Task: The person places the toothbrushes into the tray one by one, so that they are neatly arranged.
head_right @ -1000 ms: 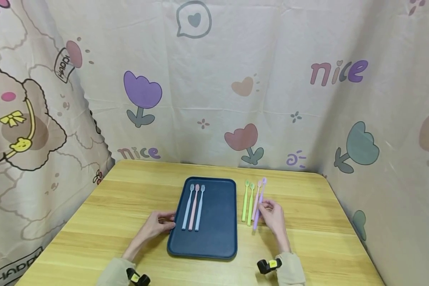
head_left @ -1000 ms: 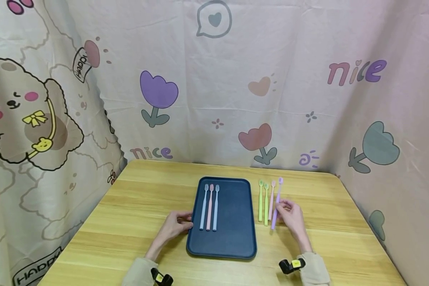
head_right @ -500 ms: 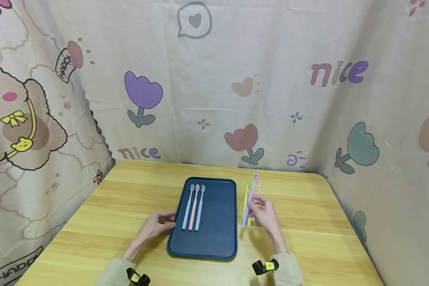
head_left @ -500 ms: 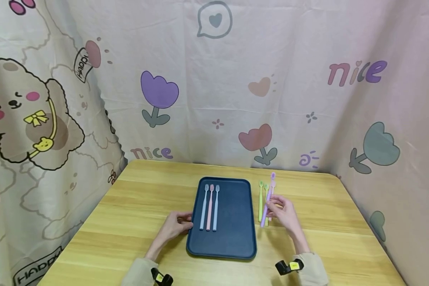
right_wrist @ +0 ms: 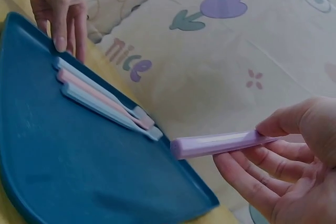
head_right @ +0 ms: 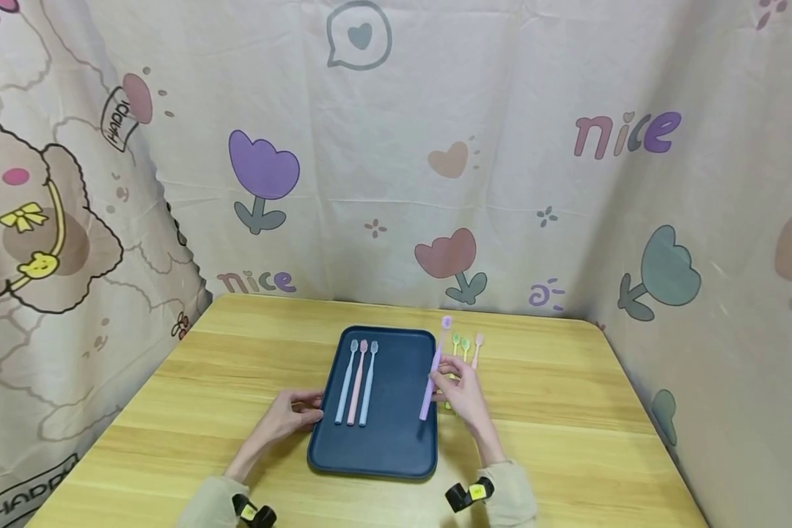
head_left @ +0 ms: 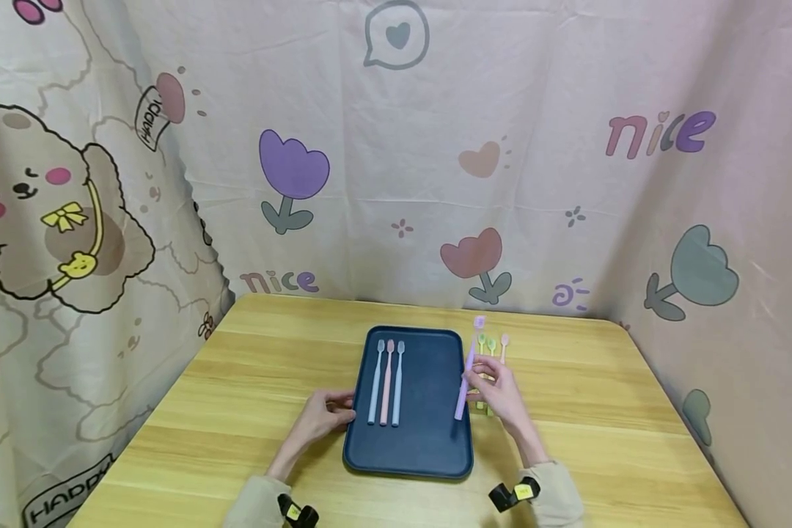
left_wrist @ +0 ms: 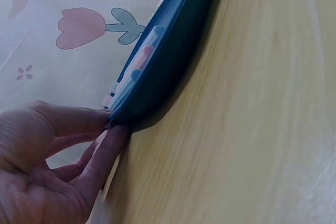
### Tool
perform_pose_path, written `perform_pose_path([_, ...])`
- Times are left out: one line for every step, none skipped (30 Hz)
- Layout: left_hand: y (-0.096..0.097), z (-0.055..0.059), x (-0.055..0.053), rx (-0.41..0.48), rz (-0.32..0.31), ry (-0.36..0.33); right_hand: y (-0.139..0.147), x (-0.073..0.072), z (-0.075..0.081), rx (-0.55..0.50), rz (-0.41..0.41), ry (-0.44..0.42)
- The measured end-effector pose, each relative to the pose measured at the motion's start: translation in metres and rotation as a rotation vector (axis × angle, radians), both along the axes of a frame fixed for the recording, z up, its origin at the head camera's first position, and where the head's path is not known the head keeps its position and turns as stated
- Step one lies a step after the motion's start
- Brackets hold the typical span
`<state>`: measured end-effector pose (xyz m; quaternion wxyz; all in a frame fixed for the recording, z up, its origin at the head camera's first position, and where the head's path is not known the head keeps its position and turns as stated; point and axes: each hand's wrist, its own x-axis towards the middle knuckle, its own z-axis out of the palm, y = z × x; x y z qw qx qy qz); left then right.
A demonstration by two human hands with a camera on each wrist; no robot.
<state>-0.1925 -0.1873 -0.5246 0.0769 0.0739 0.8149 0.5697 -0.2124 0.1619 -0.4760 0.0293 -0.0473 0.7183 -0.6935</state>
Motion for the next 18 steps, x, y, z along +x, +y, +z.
perform_pose_path([0.000, 0.001, 0.000, 0.001, -0.001, 0.002, -0.003, 0.000, 0.000, -0.001, 0.005, -0.001])
perform_pose_path([0.000, 0.001, 0.000, -0.001, -0.001, 0.004, -0.006, -0.001, -0.001, -0.004, 0.009, -0.003])
perform_pose_path([0.000, 0.001, 0.000, -0.003, -0.002, 0.006, -0.008, -0.001, -0.001, -0.006, 0.017, -0.006])
perform_pose_path([0.000, 0.001, 0.000, -0.005, -0.003, 0.007, -0.011, -0.002, -0.003, -0.009, 0.021, -0.011])
perform_pose_path([0.000, 0.001, 0.000, -0.008, -0.004, 0.008, -0.013, -0.003, -0.004, -0.008, 0.026, -0.015])
perform_pose_path([0.000, 0.001, 0.000, -0.007, -0.003, 0.008, -0.015, -0.004, -0.005, -0.008, 0.029, -0.019])
perform_pose_path([0.000, 0.001, 0.000, -0.007, -0.002, 0.009, -0.017, -0.004, -0.006, -0.004, 0.032, -0.021])
perform_pose_path([0.000, 0.002, 0.000, -0.005, -0.001, 0.008, -0.020, -0.005, -0.007, -0.002, 0.033, -0.023])
perform_pose_path([0.000, 0.001, 0.000, -0.005, -0.003, 0.010, -0.022, -0.006, -0.009, 0.000, 0.036, -0.023])
perform_pose_path([0.001, 0.001, -0.001, -0.004, -0.002, 0.009, -0.024, -0.006, -0.010, 0.004, 0.042, -0.022])
perform_pose_path([0.001, 0.001, -0.001, -0.001, -0.001, 0.007, -0.026, -0.007, -0.011, 0.006, 0.048, -0.019])
perform_pose_path([0.001, 0.001, -0.001, 0.002, 0.001, 0.006, -0.028, -0.007, -0.013, 0.008, 0.055, -0.015])
perform_pose_path([0.001, 0.001, -0.001, 0.002, 0.000, 0.007, -0.030, -0.007, -0.014, 0.012, 0.063, -0.009])
perform_pose_path([0.001, 0.001, -0.001, 0.000, -0.002, 0.006, -0.032, -0.007, -0.015, 0.014, 0.072, -0.005])
perform_pose_path([0.001, 0.000, -0.001, -0.001, -0.004, 0.006, -0.034, -0.008, -0.016, 0.019, 0.082, -0.002])
perform_pose_path([0.001, 0.000, -0.001, 0.002, -0.004, 0.005, -0.036, -0.008, -0.017, 0.027, 0.090, 0.006])
perform_pose_path([0.001, 0.001, -0.001, 0.002, -0.005, 0.006, -0.037, -0.008, -0.018, 0.036, 0.094, 0.013])
perform_pose_path([0.001, 0.001, 0.000, 0.002, -0.008, 0.008, -0.039, -0.009, -0.020, 0.045, 0.098, 0.018])
